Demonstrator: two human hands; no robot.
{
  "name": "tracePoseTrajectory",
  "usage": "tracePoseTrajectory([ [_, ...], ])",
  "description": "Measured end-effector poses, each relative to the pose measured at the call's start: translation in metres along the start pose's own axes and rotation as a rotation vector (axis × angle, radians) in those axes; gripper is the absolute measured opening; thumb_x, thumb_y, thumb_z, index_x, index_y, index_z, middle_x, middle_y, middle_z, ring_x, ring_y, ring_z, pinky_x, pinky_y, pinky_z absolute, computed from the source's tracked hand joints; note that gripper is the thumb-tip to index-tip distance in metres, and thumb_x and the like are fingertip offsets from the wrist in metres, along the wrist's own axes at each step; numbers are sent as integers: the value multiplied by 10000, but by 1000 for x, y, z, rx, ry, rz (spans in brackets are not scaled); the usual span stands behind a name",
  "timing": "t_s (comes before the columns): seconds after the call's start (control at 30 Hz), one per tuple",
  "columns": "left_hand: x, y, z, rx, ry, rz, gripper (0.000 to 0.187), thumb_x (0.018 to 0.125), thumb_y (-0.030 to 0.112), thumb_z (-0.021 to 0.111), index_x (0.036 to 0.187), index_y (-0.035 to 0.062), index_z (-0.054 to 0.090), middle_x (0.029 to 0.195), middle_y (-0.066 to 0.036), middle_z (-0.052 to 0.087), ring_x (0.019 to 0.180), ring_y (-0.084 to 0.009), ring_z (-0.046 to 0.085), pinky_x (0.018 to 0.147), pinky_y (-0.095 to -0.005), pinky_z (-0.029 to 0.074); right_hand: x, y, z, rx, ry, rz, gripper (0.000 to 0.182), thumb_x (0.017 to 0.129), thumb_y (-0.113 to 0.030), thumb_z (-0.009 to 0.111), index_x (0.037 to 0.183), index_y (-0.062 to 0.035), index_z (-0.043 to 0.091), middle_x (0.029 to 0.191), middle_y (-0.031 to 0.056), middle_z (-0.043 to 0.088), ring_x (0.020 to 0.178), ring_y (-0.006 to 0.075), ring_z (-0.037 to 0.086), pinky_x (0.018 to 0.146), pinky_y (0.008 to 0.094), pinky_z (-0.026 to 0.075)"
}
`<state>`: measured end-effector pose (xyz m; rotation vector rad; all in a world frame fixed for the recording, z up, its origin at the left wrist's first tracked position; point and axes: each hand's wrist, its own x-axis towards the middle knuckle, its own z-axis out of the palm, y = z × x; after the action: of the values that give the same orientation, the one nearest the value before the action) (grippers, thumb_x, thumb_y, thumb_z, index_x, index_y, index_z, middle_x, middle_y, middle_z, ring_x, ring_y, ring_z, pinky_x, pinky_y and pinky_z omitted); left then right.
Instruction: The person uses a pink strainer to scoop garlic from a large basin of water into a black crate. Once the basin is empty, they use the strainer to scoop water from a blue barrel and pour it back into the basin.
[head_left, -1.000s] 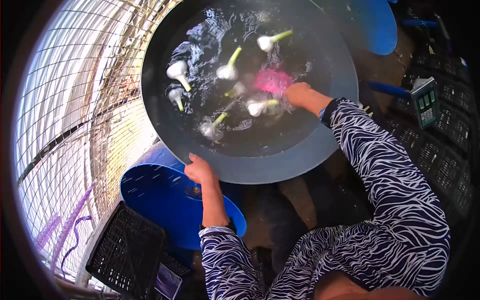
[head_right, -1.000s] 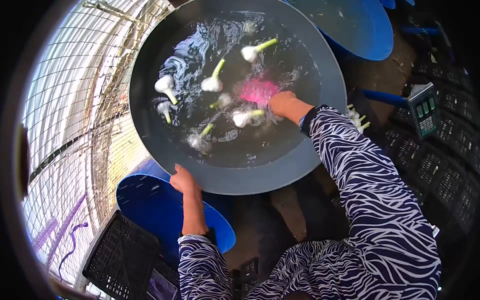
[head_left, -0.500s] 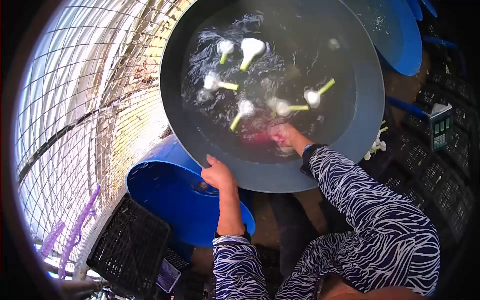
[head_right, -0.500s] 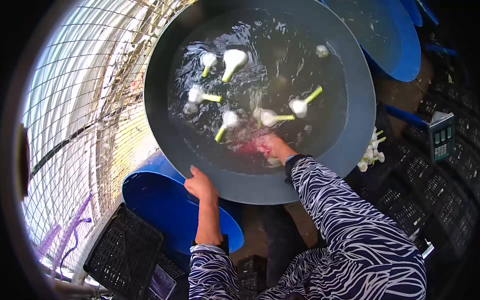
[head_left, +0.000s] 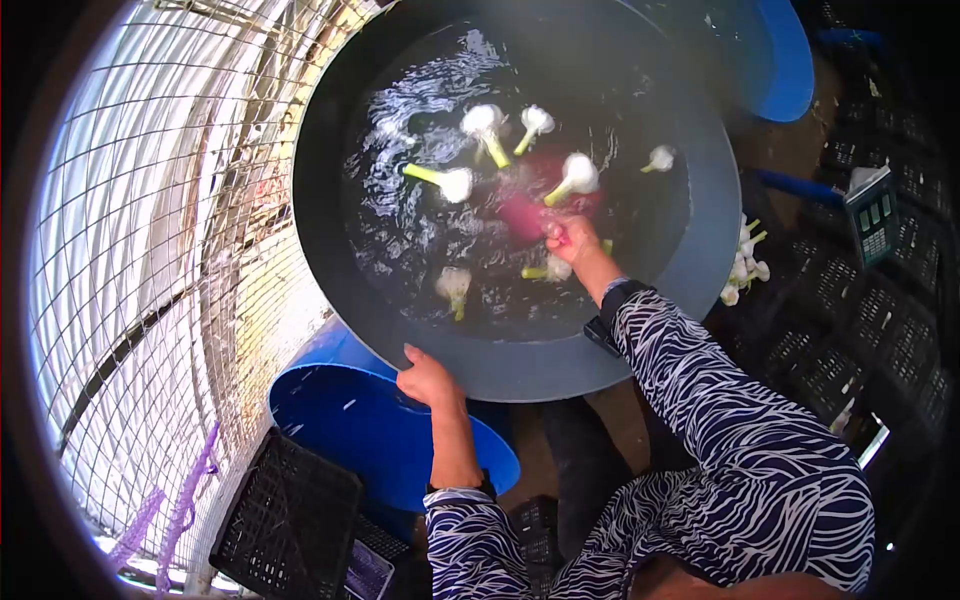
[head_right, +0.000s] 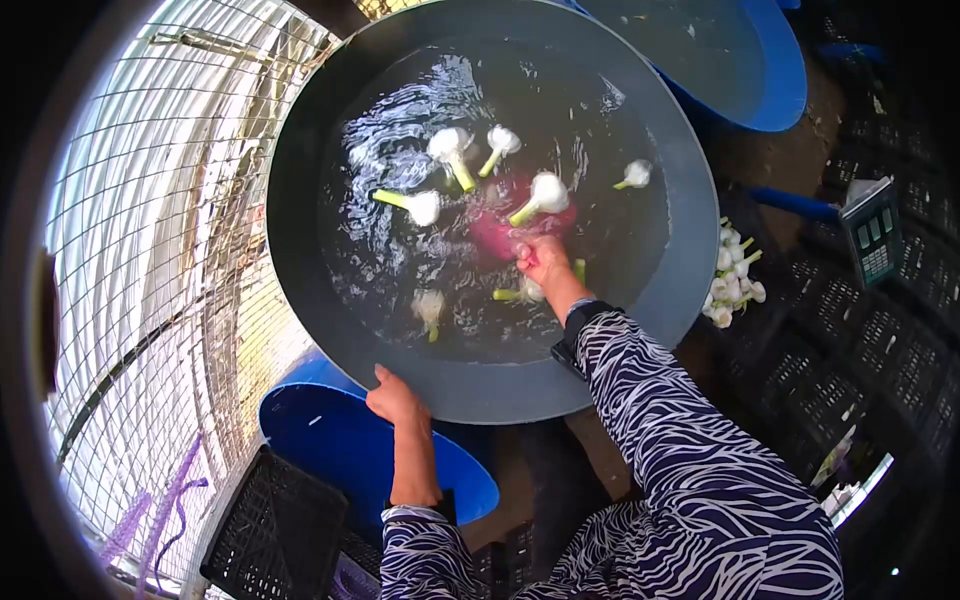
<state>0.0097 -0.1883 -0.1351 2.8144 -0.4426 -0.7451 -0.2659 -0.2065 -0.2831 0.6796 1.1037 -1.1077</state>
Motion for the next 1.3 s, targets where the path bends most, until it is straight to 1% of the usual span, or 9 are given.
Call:
tracePoseTrajectory([
  [0.07, 0, -1, 0, -55, -6, 21, 423, 871, 264, 569, 847, -156, 616, 789, -252, 649, 664, -356, 625, 616, -431, 491, 5, -20, -13, -18, -125, 0, 63, 807, -21, 472, 824, -81, 484, 530, 20, 407, 415, 117, 393, 360, 273, 270],
  [0.13, -3, 2, 0, -92, -22, 17, 421, 877, 258, 562, 850, -159, 614, 782, -239, 653, 644, -339, 621, 599, -416, 493, 2, -33, -5, -48, 96, -107, 46, 812, -39, 474, 827, -76, 496, 525, 24, 420, 386, 128, 387, 350, 264, 262],
  [0.23, -13, 15, -7, -76, -61, -34, 378, 888, 217, 556, 895, -158, 600, 815, -150, 658, 637, -241, 616, 574, -360, 509, -9, -48, -7, -149, 60, -218, 21, 826, -74, 507, 808, -63, 511, 544, 42, 470, 363, 141, 402, 332, 258, 273],
  [0.33, -9, 10, -4, 24, 6, 9, 462, 880, 285, 557, 858, -174, 607, 796, -237, 656, 681, -338, 641, 610, -421, 509, -31, -57, -10, -433, 4, -410, 54, 834, -102, 539, 817, -51, 542, 573, 60, 518, 367, 146, 438, 317, 259, 297],
  [0.47, -12, 18, -5, 12, -28, -40, 477, 882, 301, 550, 858, -172, 607, 811, -240, 656, 694, -348, 645, 616, -427, 515, -64, -55, -8, -787, 116, -505, 94, 848, -117, 557, 852, -28, 585, 551, 37, 520, 353, 132, 465, 317, 277, 358],
  [0.73, -7, 14, -4, 127, 15, -21, 470, 858, 315, 571, 859, -153, 618, 820, -248, 655, 703, -373, 640, 630, -446, 503, -84, -32, 22, -1118, -28, -427, 161, 846, -134, 565, 753, -3, 550, 542, 40, 523, 350, 130, 489, 328, 279, 401],
  [1.2, 6, -6, 4, 111, 78, 108, 467, 848, 286, 595, 863, -181, 588, 831, -304, 626, 715, -398, 623, 627, -458, 484, -37, 23, 174, -767, -544, -336, 174, 845, -98, 578, 716, 16, 555, 574, 66, 543, 375, 107, 462, 344, 250, 349],
  [1.27, 7, 3, 3, 176, 5, -72, 393, 878, 282, 532, 959, -96, 606, 890, -231, 645, 734, -353, 631, 611, -428, 493, -41, 22, 174, -707, -618, -341, 177, 842, -86, 568, 693, 8, 548, 557, 66, 538, 385, 111, 478, 347, 260, 371],
  [1.3, 2, 7, 3, 599, -98, 145, 347, 887, 281, 492, 994, -28, 606, 908, -177, 644, 734, -319, 631, 584, -405, 492, -43, 20, 170, -697, -628, -367, 180, 838, -88, 572, 679, -6, 551, 536, 58, 528, 392, 114, 489, 356, 260, 381],
])
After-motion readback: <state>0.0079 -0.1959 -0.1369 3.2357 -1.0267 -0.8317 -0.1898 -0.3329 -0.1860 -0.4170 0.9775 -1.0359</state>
